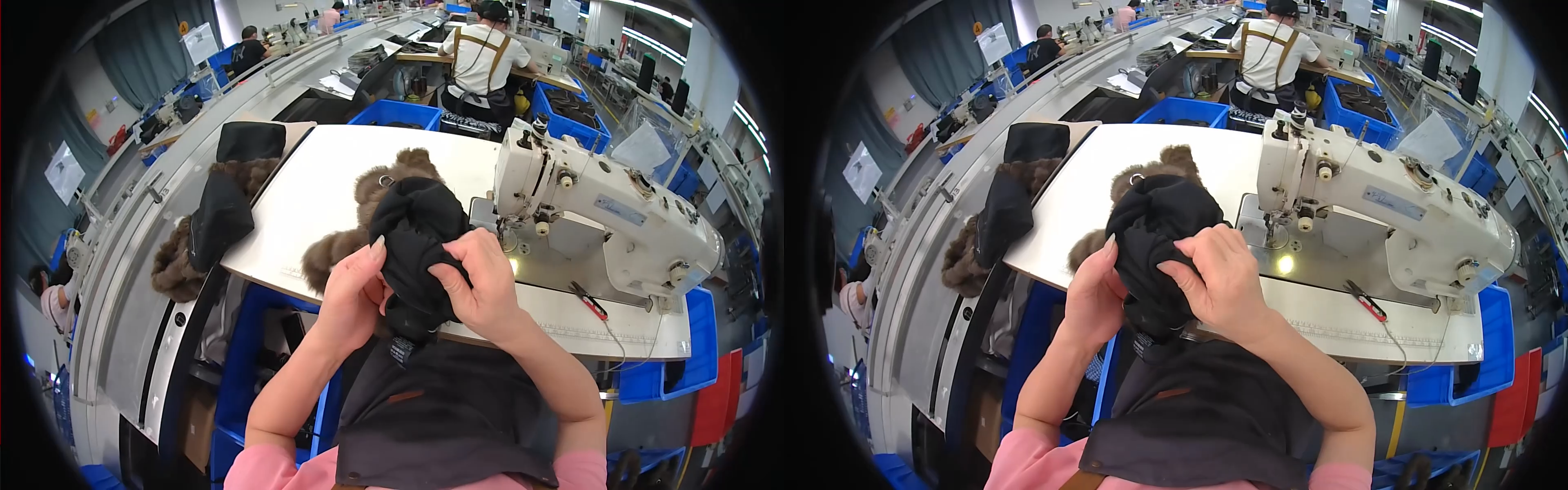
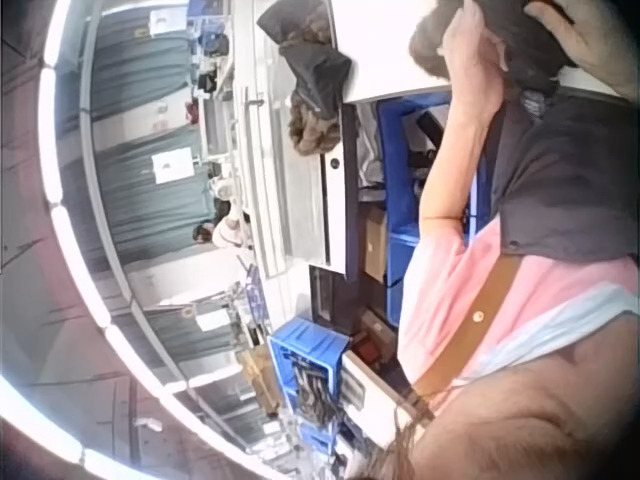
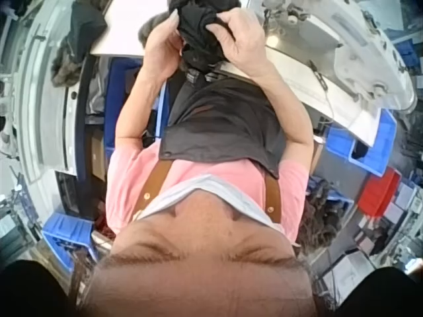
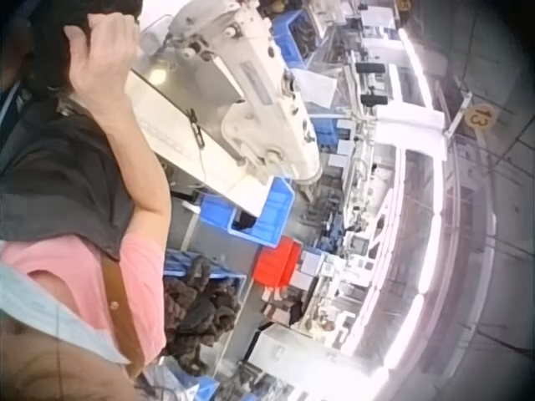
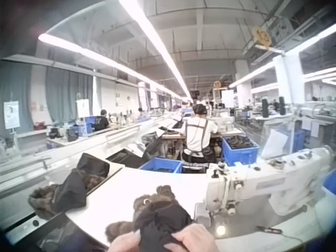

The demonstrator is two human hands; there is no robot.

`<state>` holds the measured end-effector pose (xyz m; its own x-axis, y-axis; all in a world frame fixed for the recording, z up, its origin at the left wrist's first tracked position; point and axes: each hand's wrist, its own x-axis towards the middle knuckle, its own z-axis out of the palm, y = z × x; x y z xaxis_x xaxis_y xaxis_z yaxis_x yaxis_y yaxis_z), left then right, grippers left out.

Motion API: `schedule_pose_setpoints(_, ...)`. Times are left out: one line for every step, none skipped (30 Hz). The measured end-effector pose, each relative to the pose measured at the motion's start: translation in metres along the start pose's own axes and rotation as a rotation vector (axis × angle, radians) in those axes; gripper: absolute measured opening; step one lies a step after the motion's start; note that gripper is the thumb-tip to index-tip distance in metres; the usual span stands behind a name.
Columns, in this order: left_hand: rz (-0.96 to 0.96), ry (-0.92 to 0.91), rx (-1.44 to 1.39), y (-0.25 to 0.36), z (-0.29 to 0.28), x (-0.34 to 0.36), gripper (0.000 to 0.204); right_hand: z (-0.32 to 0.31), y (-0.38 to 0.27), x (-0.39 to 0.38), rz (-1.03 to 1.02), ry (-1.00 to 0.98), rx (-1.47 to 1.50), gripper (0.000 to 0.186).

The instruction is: The recorder is using an industrial sewing machine to sew components of a fur-trimmed bag.

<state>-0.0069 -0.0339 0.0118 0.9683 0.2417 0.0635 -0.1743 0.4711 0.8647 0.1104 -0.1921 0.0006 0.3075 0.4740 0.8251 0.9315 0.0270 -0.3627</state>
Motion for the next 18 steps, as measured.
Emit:
schedule_pose_setpoints(0.037,0.045,-0.010,0.000,-0.001,-0.001,0.030,0.003,0.002,-0.001,-0.049,0.058,-0.019,0.023)
schedule_pose_setpoints(0.006,0.072,0.055,0.008,0.000,0.002,0.027,0.005,0.003,-0.002,-0.097,0.115,-0.038,0.022)
schedule_pose_setpoints(0.001,0.130,0.129,0.014,-0.002,0.004,0.025,-0.001,0.004,-0.003,-0.156,0.114,-0.073,0.021)
schedule_pose_setpoints(-0.028,0.207,0.125,0.022,-0.004,0.009,0.025,-0.008,0.010,-0.010,-0.135,0.145,-0.096,0.021)
schedule_pose_setpoints(-0.056,0.282,0.121,0.030,-0.009,0.013,0.026,-0.014,0.015,-0.019,-0.115,0.177,-0.119,0.021)
schedule_pose_setpoints(-0.062,0.253,0.217,0.036,-0.024,0.017,0.027,-0.020,0.020,-0.030,-0.117,0.177,-0.119,0.021)
schedule_pose_setpoints(-0.057,0.257,0.216,0.038,-0.030,0.019,0.027,-0.023,0.024,-0.043,-0.118,0.152,-0.142,0.020)
schedule_pose_setpoints(-0.069,0.211,0.298,0.040,-0.033,0.020,0.028,-0.023,0.024,-0.053,-0.120,0.129,-0.166,0.019)
schedule_pose_setpoints(-0.088,0.152,0.378,0.039,-0.034,0.026,0.029,-0.019,0.020,-0.064,-0.117,0.130,-0.177,0.019)
schedule_pose_setpoints(-0.086,0.153,0.386,0.041,-0.027,0.029,0.027,-0.015,0.012,-0.073,0.007,0.094,-0.130,0.019)
schedule_pose_setpoints(-0.089,0.142,0.385,0.044,-0.024,0.030,0.027,-0.012,0.006,-0.079,0.130,0.061,-0.084,0.019)
schedule_pose_setpoints(-0.017,0.102,0.477,0.048,-0.020,0.030,0.026,-0.013,-0.001,-0.077,0.164,-0.006,-0.086,0.022)
schedule_pose_setpoints(0.048,0.058,0.567,0.048,-0.018,0.031,0.024,-0.016,-0.011,-0.069,0.169,-0.003,-0.093,0.022)
schedule_pose_setpoints(0.077,0.013,0.638,0.045,-0.014,0.032,0.025,-0.021,-0.023,-0.054,0.190,-0.053,-0.087,0.026)
schedule_pose_setpoints(0.148,-0.007,0.719,0.041,-0.009,0.031,0.027,-0.021,-0.032,-0.041,0.212,-0.103,-0.078,0.029)
schedule_pose_setpoints(0.168,-0.032,0.809,0.036,-0.006,0.031,0.026,-0.019,-0.036,-0.027,0.097,-0.082,-0.152,0.033)
schedule_pose_setpoints(0.189,-0.056,0.900,0.030,-0.004,0.031,0.026,-0.014,-0.038,-0.017,-0.018,-0.062,-0.225,0.037)
schedule_pose_setpoints(0.099,-0.044,0.952,0.025,0.000,0.029,0.024,-0.006,-0.034,-0.016,-0.027,-0.096,-0.361,0.033)
